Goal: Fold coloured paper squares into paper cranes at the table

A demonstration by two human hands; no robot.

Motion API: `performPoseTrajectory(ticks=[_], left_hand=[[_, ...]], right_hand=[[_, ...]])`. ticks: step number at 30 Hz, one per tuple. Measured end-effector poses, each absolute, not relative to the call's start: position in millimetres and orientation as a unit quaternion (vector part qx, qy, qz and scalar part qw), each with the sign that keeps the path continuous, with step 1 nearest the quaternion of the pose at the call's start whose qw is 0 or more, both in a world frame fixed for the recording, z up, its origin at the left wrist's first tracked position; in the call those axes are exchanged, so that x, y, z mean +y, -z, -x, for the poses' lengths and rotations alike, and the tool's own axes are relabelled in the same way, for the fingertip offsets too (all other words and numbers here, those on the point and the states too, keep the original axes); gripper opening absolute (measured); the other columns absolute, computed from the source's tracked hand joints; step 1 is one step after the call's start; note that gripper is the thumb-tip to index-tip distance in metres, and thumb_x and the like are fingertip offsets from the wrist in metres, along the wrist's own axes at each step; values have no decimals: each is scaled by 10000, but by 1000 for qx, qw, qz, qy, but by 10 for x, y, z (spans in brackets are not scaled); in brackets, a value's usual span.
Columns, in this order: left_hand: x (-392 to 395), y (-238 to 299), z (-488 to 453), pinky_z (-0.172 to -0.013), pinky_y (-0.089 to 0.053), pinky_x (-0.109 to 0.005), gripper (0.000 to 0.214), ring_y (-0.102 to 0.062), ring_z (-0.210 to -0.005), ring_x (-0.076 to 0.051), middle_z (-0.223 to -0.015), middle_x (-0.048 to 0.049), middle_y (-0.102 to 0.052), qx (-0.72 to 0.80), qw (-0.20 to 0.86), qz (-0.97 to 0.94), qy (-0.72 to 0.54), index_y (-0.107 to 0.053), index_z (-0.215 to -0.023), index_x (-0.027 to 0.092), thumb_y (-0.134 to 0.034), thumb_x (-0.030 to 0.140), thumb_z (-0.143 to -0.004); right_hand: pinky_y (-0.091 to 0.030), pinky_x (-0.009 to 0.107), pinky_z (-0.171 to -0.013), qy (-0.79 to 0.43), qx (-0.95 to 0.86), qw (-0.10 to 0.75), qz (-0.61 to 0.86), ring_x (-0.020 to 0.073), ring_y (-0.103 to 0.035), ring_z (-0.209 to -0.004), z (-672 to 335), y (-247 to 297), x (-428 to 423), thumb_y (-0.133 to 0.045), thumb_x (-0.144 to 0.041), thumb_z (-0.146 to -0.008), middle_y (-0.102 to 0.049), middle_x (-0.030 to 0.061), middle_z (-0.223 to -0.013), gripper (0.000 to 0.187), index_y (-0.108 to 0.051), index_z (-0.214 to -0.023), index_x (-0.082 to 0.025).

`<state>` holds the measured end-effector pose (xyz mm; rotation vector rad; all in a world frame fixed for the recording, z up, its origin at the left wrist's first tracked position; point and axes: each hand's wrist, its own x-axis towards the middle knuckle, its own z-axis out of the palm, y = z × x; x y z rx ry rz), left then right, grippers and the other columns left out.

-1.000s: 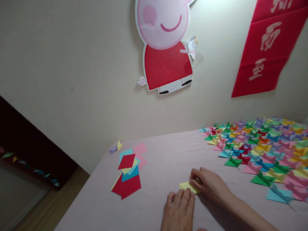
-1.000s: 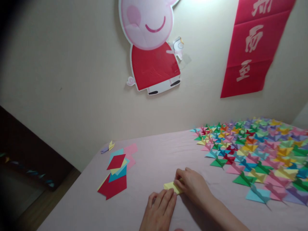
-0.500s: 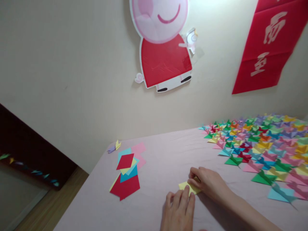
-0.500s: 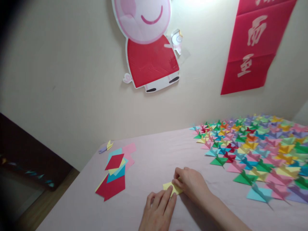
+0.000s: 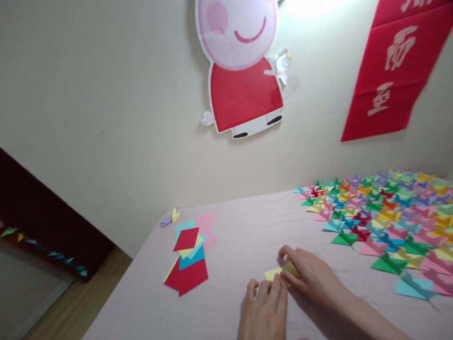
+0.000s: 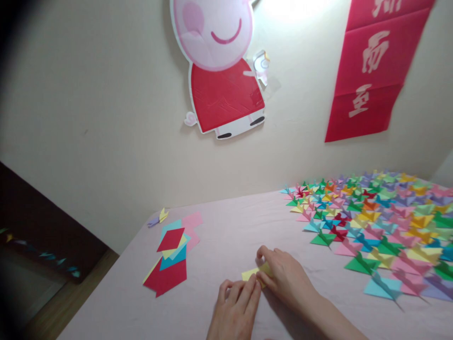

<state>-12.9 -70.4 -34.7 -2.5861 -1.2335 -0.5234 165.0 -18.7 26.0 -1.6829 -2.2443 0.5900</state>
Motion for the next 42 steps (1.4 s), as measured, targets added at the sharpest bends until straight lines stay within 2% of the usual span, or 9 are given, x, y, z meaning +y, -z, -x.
performPoseTrajectory(ticks=[5,16,19,23,27,32,36,39,42], left_hand=[[-719,365,104,-944,-382,-470,849,-575,-1007,-294,-1328,-117,-606,-429,89,886,152,-610,-1283,144,-415,813,-797],[-739,388,75,-943,-397,-488,746,-580,-1041,-316,-1335,-120,-601,-445,83,879,151,-628,-1257,151,-454,730,-821],[-746,335,80,-944,-399,-493,725,-587,-1034,-314,-1347,-116,-593,-443,76,881,146,-629,-1245,144,-470,714,-825],[-744,309,137,-941,-404,-508,791,-601,-997,-319,-1325,-144,-605,-447,74,881,138,-673,-1141,132,-491,802,-763],[-751,379,234,-930,-415,-505,787,-595,-1032,-334,-1259,-156,-643,-457,106,869,161,-702,-1071,143,-468,825,-756],[-803,393,358,-921,-429,-514,807,-589,-1060,-350,-1250,-161,-643,-469,130,854,183,-700,-1060,151,-485,853,-724],[-840,292,429,-958,-431,-517,653,-594,-1083,-337,-1280,-118,-635,-487,94,845,201,-675,-1068,189,-588,751,-746],[-821,237,414,-989,-431,-529,651,-552,-1157,-351,-1340,-139,-587,-516,52,824,227,-620,-1176,172,-658,656,-743],[-739,174,339,-1030,-421,-518,647,-474,-1254,-340,-1412,-146,-510,-534,-36,802,263,-539,-1269,177,-719,479,-725]], right_hand=[[-405,375,-852,-223,-776,202,554,272,-589,-963,-1680,-248,-341,-531,-246,-809,-683,107,-1035,295,-610,-1090,-198],[-404,391,-881,-212,-771,232,553,260,-569,-977,-1654,-185,-382,-534,-196,-751,-668,86,-1052,297,-606,-1039,-210],[-417,401,-904,-222,-768,248,547,262,-577,-1006,-1688,-114,-357,-521,-196,-737,-665,91,-1093,359,-591,-1090,-210],[-423,428,-974,-258,-755,278,535,270,-573,-1080,-1784,16,-293,-499,-184,-695,-650,111,-1158,485,-554,-1177,-195],[-475,415,-929,-300,-740,298,524,257,-604,-1009,-1876,63,-259,-462,-197,-728,-660,120,-1092,499,-524,-1223,-175],[-483,400,-927,-336,-727,319,507,252,-608,-1014,-1927,42,-269,-443,-245,-802,-653,114,-1081,416,-526,-1207,-203],[-480,385,-918,-369,-708,327,505,241,-608,-971,-1909,23,-268,-461,-271,-774,-639,91,-1029,447,-527,-1208,-186],[-471,381,-890,-357,-710,303,526,249,-595,-943,-1851,-38,-279,-537,-287,-703,-634,80,-997,510,-551,-1199,-171],[-437,379,-873,-312,-730,265,547,252,-578,-932,-1792,-125,-292,-567,-237,-639,-643,52,-945,406,-644,-1036,-207]])
